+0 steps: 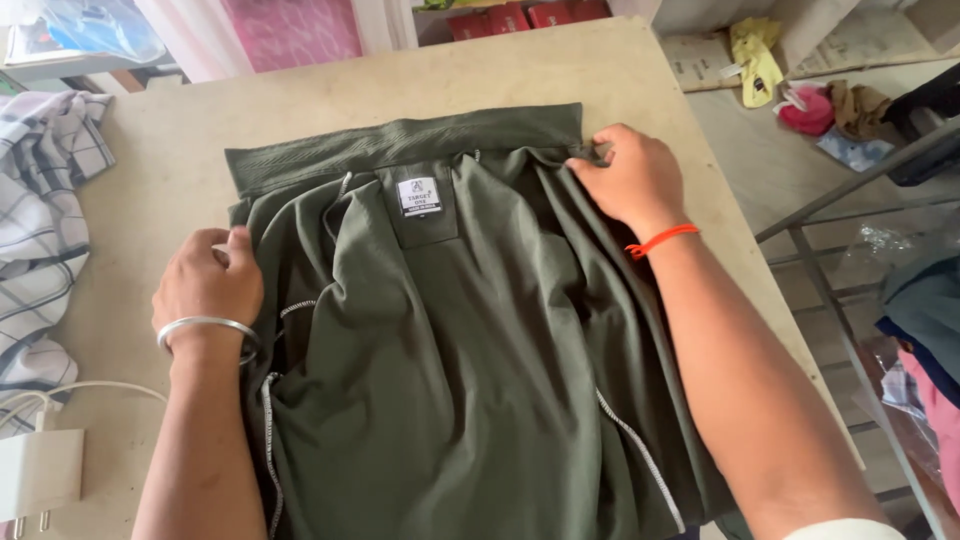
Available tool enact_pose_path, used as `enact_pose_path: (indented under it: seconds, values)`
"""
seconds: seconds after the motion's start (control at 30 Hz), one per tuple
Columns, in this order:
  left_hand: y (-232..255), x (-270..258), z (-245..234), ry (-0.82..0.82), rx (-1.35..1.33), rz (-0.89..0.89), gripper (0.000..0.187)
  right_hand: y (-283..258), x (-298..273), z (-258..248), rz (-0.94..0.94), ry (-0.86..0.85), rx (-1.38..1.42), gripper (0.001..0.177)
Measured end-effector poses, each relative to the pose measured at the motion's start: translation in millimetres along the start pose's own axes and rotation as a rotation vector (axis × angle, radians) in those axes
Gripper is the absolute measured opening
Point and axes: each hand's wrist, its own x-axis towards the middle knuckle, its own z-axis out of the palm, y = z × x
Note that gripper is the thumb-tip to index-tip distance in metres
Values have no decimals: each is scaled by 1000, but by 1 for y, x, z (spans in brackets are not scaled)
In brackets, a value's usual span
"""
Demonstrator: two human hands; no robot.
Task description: The person places a green short-sleeve button-up shirt on a table and spreads it flat with the collar at the top. They fasten the shirt's buttons one by one by hand, working from the collar down the front placket toward the bottom hem.
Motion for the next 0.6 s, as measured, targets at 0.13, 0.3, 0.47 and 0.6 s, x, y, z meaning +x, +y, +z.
enact_pose_path:
  seconds: [0.13, 0.3, 0.47, 0.6]
  values:
    - [-2, -3, -1, -50, -33, -36, 28, 15, 9, 10, -20, 8, 59, 37]
    - [-9, 2, 9, 154, -200, 167, 15, -12, 1, -7, -203, 58, 595, 16]
    - [-1, 3, 14, 59, -858, 297, 13, -59, -19, -14, -228, -38, 744, 15]
    - [62, -19, -21, -2, -827, 433, 13, -109, -50, -26, -432, 65, 655, 13]
